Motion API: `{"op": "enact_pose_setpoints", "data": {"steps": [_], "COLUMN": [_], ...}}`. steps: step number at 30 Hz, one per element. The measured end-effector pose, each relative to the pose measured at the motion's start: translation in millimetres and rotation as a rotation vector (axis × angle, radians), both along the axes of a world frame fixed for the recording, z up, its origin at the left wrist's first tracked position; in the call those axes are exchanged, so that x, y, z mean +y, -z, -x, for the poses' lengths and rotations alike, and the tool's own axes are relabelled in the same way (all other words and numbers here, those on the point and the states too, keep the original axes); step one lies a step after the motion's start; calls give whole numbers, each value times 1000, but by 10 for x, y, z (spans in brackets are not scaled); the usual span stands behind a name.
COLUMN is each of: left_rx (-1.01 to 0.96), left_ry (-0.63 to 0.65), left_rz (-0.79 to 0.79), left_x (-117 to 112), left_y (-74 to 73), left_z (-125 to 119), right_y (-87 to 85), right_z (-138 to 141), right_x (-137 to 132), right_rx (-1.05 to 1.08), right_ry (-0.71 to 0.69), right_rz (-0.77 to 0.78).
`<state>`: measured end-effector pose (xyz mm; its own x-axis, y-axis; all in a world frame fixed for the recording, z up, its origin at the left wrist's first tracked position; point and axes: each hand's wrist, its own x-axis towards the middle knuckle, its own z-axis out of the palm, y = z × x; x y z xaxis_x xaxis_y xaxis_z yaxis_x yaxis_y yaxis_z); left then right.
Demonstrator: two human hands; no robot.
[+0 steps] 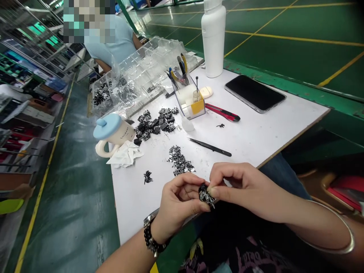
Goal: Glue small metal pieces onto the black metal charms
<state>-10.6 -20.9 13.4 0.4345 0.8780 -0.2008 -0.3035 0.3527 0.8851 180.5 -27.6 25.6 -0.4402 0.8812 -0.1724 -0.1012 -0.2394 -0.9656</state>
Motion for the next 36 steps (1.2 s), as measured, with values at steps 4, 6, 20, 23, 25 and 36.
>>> {"op": "enact_pose_setpoints", "data": {"steps": [4, 6, 20, 23, 25, 36], "left_rx": [13, 9, 44, 56, 49, 54], "left_ry": [-12, -4, -1, 3, 9, 19], "left_rz": [28, 37, 47, 34, 34, 66], "left_x": [-6, -12, -27, -31, -34, -65], "left_y": [-1, -4, -36, -28, -18, -13], "left_z": [-10, -13, -16, -7, -1, -2], "right_y": [139, 187, 359, 366, 379, 448], "right_z": [40, 61, 138, 141, 144, 177], "right_x": [16, 21, -64, -79, -92, -95], "right_rx": [202, 290, 448, 495, 531, 600], "right_ry": [-14, -20, 39, 36, 31, 88], "right_rz": [152, 220, 250, 256, 263, 154]}}
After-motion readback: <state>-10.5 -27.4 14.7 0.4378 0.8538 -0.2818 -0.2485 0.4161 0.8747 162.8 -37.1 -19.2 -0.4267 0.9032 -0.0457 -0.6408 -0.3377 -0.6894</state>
